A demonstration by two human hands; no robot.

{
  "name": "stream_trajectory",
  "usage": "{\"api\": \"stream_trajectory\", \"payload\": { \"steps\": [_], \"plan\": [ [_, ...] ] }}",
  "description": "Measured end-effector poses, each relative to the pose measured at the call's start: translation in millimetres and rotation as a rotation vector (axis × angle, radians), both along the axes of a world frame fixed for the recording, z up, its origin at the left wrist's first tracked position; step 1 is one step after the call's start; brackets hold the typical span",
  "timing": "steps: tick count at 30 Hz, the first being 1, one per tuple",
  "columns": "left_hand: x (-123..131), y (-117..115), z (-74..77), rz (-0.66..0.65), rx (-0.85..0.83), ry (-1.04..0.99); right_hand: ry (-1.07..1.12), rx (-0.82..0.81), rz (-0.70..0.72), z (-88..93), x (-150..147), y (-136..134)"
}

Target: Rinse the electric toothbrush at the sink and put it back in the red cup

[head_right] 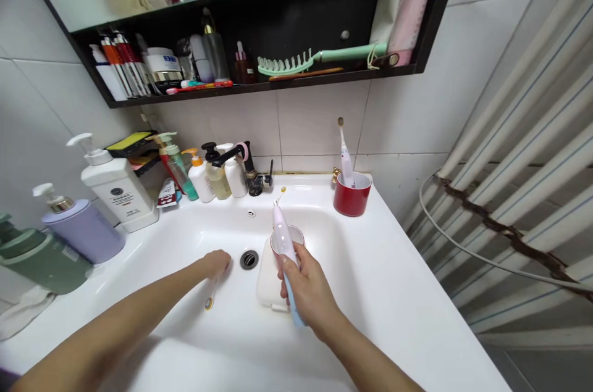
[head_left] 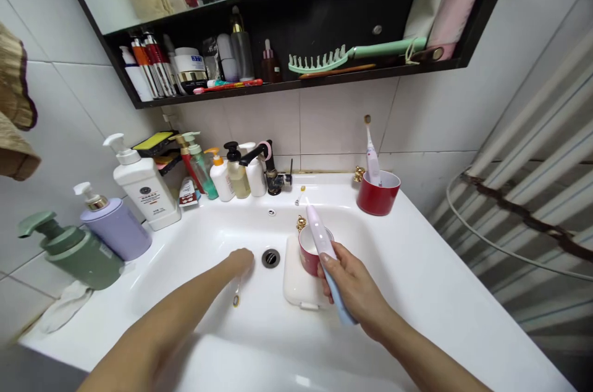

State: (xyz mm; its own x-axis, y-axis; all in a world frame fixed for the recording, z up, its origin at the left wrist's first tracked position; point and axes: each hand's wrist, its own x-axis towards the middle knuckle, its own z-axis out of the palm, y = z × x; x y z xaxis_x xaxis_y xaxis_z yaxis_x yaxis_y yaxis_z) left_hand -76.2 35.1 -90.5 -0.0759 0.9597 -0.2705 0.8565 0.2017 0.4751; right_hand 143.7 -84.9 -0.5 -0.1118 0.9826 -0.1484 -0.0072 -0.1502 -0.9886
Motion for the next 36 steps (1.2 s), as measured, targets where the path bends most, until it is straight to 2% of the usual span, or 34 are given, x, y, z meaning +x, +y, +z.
{"api": "stream_trajectory", "payload": {
  "steps": [2, 7, 8, 10, 12, 14, 15, 17, 18, 20, 23, 25, 30, 36],
  "plan": [
    [-10, -12, -0.3, -0.09, -0.047, 0.038, -0.005, -0.001, 0.006, -1.0, -1, 0],
    [-33, -39, -0.1, -0.502, -0.074, 0.332, 0.0, -0.008, 0.014, -5.1, -3, 0],
    [-36, -42, 1.2, -0.526, -0.065, 0.356, 0.002, -0.005, 0.02, -6.1, -3, -1],
    [-39, -43, 9.0, -0.483, -0.043, 0.321, 0.001, -0.001, 0.031, -7.9, -4, -2],
    [-34, -41, 25.8, -0.43, -0.011, 0.268, -0.007, -0.002, 0.039, -8.7, -5, -4],
    [-20, -37, 50.3, -0.346, 0.034, 0.108, -0.012, 0.004, 0.056, -8.7, -7, -6],
    [-10, -36, 63.6, -0.183, 0.081, -0.23, -0.015, 0.008, 0.069, -8.4, -9, -8],
    [17, -35, 87.6, 0.015, 0.15, -0.904, -0.016, 0.015, 0.101, -8.0, -12, -11],
    [31, -35, 96.6, 0.069, 0.155, -1.15, -0.016, 0.013, 0.117, -7.9, -14, -12],
    [59, -37, 107.0, 0.128, 0.127, -1.451, -0.009, 0.01, 0.147, -8.0, -16, -15],
    [90, -40, 108.3, 0.257, 0.135, -1.686, 0.015, 0.022, 0.172, -8.5, -18, -17],
    [98, -41, 106.0, 0.31, 0.11, -1.772, 0.02, 0.029, 0.161, -8.8, -18, -18],
    [96, -44, 105.8, 0.256, 0.027, -1.865, 0.019, 0.007, 0.161, -9.2, -19, -18],
    [95, -45, 106.7, 0.275, -0.048, -2.014, 0.136, -0.05, 0.218, -7.8, -20, -18]
  ]
}}
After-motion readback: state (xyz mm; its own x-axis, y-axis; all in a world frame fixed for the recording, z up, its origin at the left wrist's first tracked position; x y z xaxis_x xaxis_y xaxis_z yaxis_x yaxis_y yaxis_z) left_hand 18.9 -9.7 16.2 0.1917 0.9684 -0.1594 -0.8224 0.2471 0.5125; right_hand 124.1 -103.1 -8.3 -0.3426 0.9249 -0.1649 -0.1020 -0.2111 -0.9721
